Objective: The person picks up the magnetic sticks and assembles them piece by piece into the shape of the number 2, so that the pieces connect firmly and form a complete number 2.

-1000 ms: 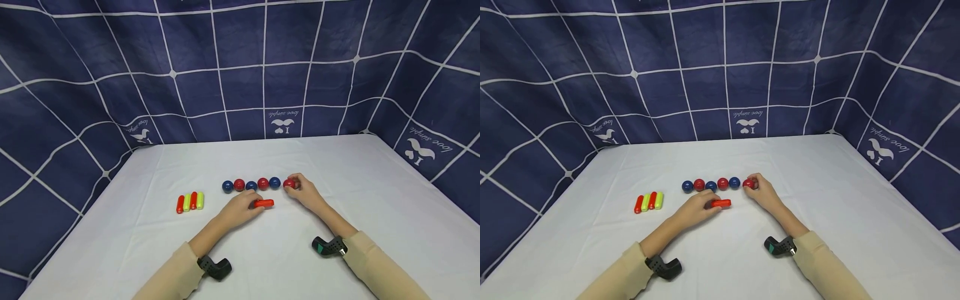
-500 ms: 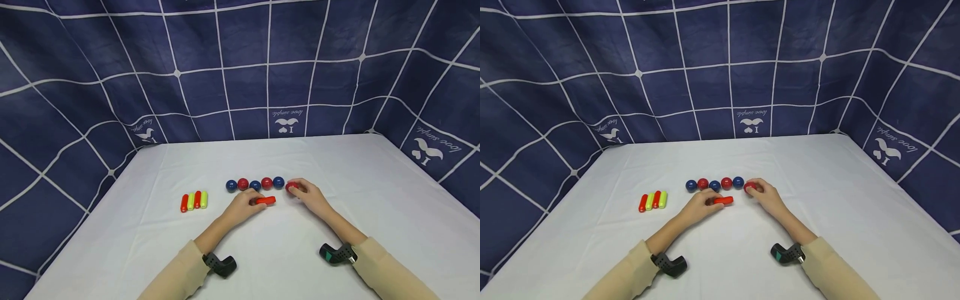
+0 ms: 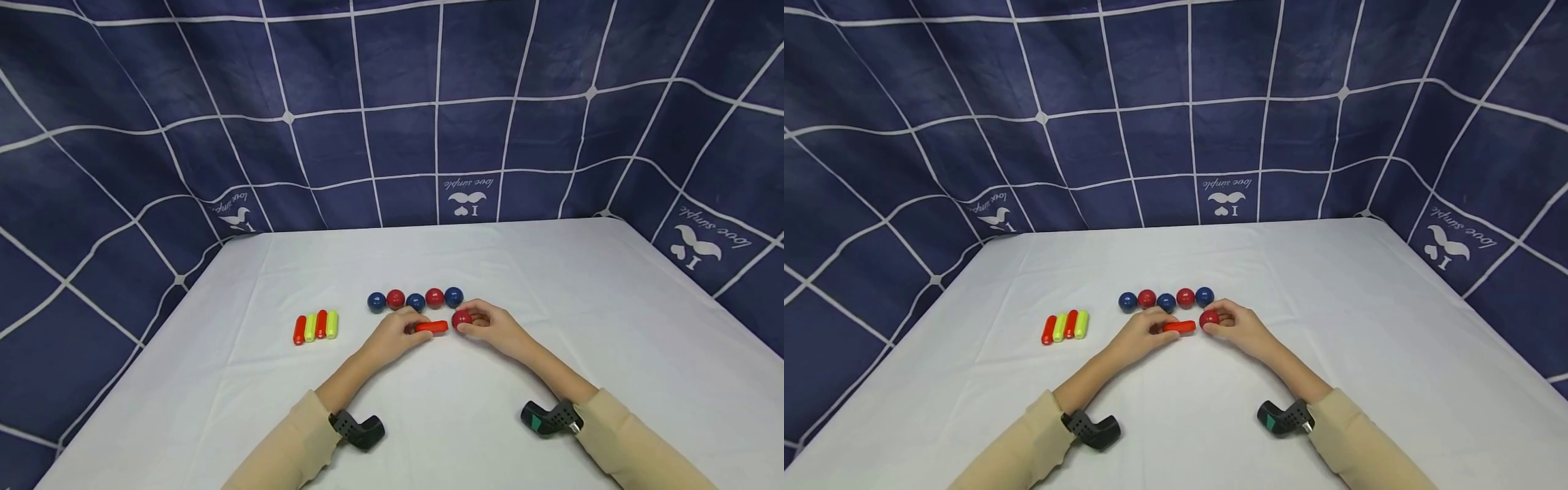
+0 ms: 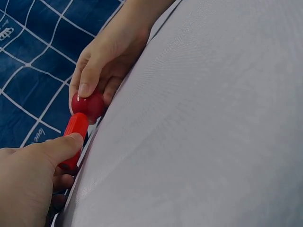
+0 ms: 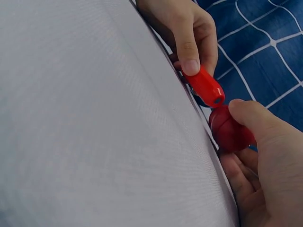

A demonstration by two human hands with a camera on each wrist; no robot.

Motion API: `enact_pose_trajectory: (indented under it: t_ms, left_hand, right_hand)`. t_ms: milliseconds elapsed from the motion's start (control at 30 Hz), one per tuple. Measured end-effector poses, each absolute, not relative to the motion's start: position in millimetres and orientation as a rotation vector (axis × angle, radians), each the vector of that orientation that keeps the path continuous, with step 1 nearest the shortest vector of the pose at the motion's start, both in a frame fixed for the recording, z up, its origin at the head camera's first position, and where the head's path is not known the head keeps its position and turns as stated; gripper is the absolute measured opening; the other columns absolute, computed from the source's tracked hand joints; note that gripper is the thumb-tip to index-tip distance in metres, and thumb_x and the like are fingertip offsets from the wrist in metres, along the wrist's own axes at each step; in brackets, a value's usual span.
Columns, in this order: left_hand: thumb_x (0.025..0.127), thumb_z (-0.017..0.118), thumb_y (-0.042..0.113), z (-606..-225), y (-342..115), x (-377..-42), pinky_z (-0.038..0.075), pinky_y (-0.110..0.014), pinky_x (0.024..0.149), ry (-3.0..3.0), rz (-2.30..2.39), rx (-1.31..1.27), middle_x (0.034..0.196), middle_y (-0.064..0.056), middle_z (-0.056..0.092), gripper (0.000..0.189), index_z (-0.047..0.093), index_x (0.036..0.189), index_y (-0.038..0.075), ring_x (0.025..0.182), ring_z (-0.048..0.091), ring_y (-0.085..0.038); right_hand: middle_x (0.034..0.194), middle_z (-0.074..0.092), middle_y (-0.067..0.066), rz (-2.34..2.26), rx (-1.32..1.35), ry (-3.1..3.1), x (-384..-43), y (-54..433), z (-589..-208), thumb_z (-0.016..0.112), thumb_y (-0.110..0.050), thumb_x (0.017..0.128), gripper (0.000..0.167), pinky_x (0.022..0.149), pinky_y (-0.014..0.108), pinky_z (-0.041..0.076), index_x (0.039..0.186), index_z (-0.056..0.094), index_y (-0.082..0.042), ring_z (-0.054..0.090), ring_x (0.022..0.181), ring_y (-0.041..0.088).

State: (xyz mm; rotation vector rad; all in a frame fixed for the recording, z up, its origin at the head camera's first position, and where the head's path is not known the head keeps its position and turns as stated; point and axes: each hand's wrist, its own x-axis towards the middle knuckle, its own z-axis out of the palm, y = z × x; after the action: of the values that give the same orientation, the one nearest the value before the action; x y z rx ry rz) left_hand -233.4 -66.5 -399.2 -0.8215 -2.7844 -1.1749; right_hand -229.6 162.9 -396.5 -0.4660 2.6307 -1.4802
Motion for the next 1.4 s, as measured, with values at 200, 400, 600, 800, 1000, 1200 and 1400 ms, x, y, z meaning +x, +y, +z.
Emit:
enact_pose_trajectory:
  t_ms: [200, 400, 600, 800, 1000, 1200, 1400]
  left_hand:
    - [0.083, 0.065, 0.027, -398.6, -66.9, -233.5, 0.038, -0.017, 0.059, -2.800, -1.157, -0.837, 0.080, 0.002, 0.052, 0.026, 0.067, 0.103, 0.010, 0.069, 0.046, -0.008]
    - [0.083, 0.065, 0.028, -399.4, -66.8, -234.2, 0.038, -0.016, 0.059, -2.821, -1.128, -0.845, 0.079, 0.003, 0.050, 0.025, 0.068, 0.102, 0.012, 0.069, 0.046, -0.008]
    - [0.083, 0.065, 0.027, -398.8, -67.2, -233.7, 0.038, -0.016, 0.059, -2.816, -1.130, -0.847, 0.079, 0.003, 0.050, 0.025, 0.067, 0.103, 0.012, 0.069, 0.046, -0.008]
    - [0.083, 0.065, 0.028, -399.6, -66.3, -234.5, 0.038, -0.016, 0.058, -2.811, -1.122, -0.833, 0.079, 0.003, 0.050, 0.025, 0.067, 0.103, 0.013, 0.069, 0.046, -0.008]
    - [0.083, 0.065, 0.028, -399.3, -65.9, -234.4, 0.037, -0.017, 0.058, -2.801, -1.132, -0.837, 0.079, 0.003, 0.051, 0.024, 0.067, 0.102, 0.013, 0.068, 0.045, -0.008]
    - [0.082, 0.066, 0.027, -398.5, -66.1, -234.0, 0.036, -0.016, 0.057, -2.778, -1.144, -0.851, 0.078, 0.002, 0.051, 0.024, 0.067, 0.101, 0.011, 0.067, 0.044, -0.007]
    - [0.083, 0.065, 0.030, -395.3, -68.4, -232.2, 0.038, -0.017, 0.058, -2.795, -1.178, -0.812, 0.078, 0.003, 0.051, 0.029, 0.065, 0.107, 0.013, 0.069, 0.046, -0.008]
  right_hand:
    - [0.105, 0.060, 0.013, -1.457, -0.506, 2.619, -229.5, 161.8, -396.6, 0.066, -0.025, 0.082, 0.037, 0.082, 0.025, 0.050, 0.113, 0.056, -0.007, 0.057, 0.091, 0.019]
    - [0.106, 0.060, 0.013, -1.458, -0.542, 2.604, -228.3, 158.8, -397.6, 0.067, -0.023, 0.082, 0.038, 0.083, 0.026, 0.050, 0.114, 0.055, -0.007, 0.058, 0.092, 0.019]
    - [0.108, 0.059, 0.014, -1.452, -0.586, 2.607, -228.4, 158.2, -398.0, 0.066, -0.022, 0.083, 0.039, 0.085, 0.028, 0.050, 0.117, 0.053, -0.006, 0.058, 0.095, 0.020]
    - [0.114, 0.057, 0.013, -1.420, -0.644, 2.595, -230.0, 160.0, -397.4, 0.065, -0.024, 0.084, 0.046, 0.089, 0.034, 0.047, 0.123, 0.049, -0.006, 0.055, 0.102, 0.023]
    - [0.115, 0.057, 0.013, -1.410, -0.684, 2.574, -230.7, 162.5, -396.7, 0.064, -0.023, 0.084, 0.045, 0.089, 0.033, 0.046, 0.122, 0.051, -0.005, 0.055, 0.103, 0.023]
    - [0.113, 0.058, 0.012, -1.406, -0.686, 2.586, -230.6, 163.5, -396.9, 0.065, -0.023, 0.083, 0.039, 0.085, 0.021, 0.046, 0.118, 0.055, -0.006, 0.057, 0.098, 0.020]
    - [0.113, 0.059, 0.012, -1.400, -0.664, 2.593, -231.2, 163.3, -397.0, 0.065, -0.024, 0.083, 0.040, 0.084, 0.018, 0.045, 0.117, 0.056, -0.007, 0.057, 0.097, 0.019]
